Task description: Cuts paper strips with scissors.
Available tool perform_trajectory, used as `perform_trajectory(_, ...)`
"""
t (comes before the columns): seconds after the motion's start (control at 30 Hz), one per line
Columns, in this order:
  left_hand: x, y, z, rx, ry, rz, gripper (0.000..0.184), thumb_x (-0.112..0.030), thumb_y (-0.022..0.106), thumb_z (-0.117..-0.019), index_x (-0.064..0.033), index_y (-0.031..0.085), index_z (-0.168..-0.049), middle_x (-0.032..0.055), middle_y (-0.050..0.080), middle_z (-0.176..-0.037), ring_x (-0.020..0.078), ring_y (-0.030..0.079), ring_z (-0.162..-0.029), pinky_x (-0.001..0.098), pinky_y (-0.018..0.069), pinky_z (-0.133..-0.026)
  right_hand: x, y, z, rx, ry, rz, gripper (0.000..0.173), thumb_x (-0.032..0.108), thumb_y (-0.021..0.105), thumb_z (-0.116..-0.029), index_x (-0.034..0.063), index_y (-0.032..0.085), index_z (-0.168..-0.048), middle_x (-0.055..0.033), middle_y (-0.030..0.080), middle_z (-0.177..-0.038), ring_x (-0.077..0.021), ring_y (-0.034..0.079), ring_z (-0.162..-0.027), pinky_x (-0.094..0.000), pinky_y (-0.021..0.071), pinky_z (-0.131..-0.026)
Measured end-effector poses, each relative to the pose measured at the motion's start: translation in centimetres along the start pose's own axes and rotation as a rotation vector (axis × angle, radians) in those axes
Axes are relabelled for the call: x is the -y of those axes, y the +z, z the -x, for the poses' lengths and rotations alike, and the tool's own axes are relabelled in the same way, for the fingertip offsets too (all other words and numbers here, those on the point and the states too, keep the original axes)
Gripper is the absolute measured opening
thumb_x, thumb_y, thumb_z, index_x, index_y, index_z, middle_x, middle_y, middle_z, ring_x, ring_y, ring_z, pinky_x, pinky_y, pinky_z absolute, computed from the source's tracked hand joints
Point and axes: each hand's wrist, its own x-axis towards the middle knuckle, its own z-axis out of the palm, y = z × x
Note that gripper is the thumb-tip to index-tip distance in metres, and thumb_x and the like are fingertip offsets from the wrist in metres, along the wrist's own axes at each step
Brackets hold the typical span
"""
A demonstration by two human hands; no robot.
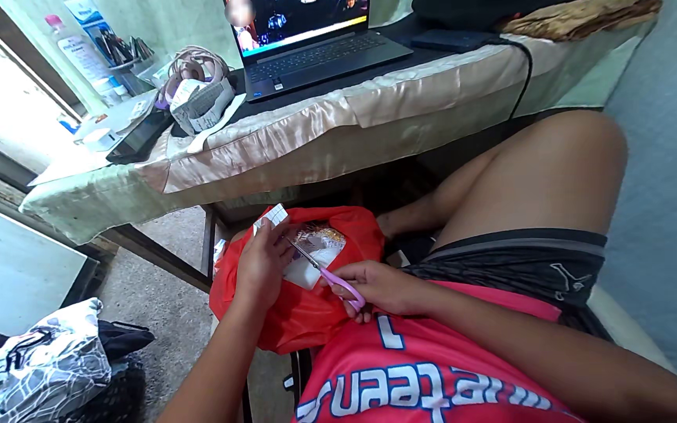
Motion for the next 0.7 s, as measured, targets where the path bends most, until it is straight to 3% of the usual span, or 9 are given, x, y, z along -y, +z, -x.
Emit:
perform_trajectory(0.17, 0.0, 0.15, 0.13, -0.029, 0.028, -0.004, 0.056, -0.042, 0.024, -0.1131, -0.0026, 0.047, -0.146, 0.0143, 0.06, -0.143, 0.0272, 0.061, -0.129, 0.0475, 0.0494, -0.108, 0.06, -0.16, -0.2, -0.116, 0.057, -0.022, 0.032, 0.031, 0.053, -0.108, 0.0091, 0.063, -0.129, -0.0037, 0.068, -0.079, -0.0139, 0.069, -0.066, -0.0275, 0.0587, -0.058)
perform_trajectory(0.33, 0.05, 0.29, 0.3, -0.053, 0.117, 0.006, 0.051, -0.037, 0.026, -0.1136, -0.0018, 0.046, -0.144, 0.0157, 0.061, -0.141, 0.0266, 0.063, -0.125, 0.0446, 0.0512, -0.106, 0.38, -0.28, -0.1, -0.151, 0.057, 0.004, 0.035, 0.034, 0.053, -0.1081, 0.013, 0.06, -0.135, -0.003, 0.07, -0.09, -0.014, 0.07, -0.077, -0.0279, 0.0575, -0.057)
perform_trajectory(0.5, -0.17, 0.15, 0.53, -0.083, 0.278, 0.015, 0.048, -0.032, 0.025, -0.1137, -0.0026, 0.05, -0.142, 0.015, 0.065, -0.136, 0.0281, 0.067, -0.118, 0.0448, 0.0549, -0.101, 0.4, -0.57, 0.02, -0.157, 0.069, 0.039, 0.031, 0.031, 0.055, -0.1071, 0.0116, 0.062, -0.13, -0.0022, 0.068, -0.085, -0.0122, 0.068, -0.07, -0.0258, 0.0562, -0.054)
perform_trajectory(0.57, -0.23, 0.07, 0.48, -0.089, 0.296, 0.014, 0.045, -0.03, 0.028, -0.1137, -0.0013, 0.053, -0.139, 0.0166, 0.068, -0.129, 0.0288, 0.069, -0.113, 0.0459, 0.0569, -0.097, 0.51, -0.57, 0.1, -0.162, 0.049, 0.043, 0.032, 0.03, 0.056, -0.1071, 0.0124, 0.06, -0.133, -0.0025, 0.069, -0.088, -0.0123, 0.069, -0.072, -0.0257, 0.0562, -0.054)
perform_trajectory(0.7, 0.19, 0.0, 0.27, -0.083, 0.306, 0.031, 0.033, -0.022, 0.039, -0.1123, 0.0025, 0.061, -0.118, 0.0155, 0.072, -0.096, 0.0244, 0.072, -0.087, 0.0421, 0.0614, -0.083, 0.55, -0.33, 0.15, -0.15, -0.012, 0.066, 0.032, 0.028, 0.058, -0.1063, 0.0107, 0.061, -0.133, -0.002, 0.069, -0.086, -0.0113, 0.069, -0.07, -0.0254, 0.0576, -0.057)
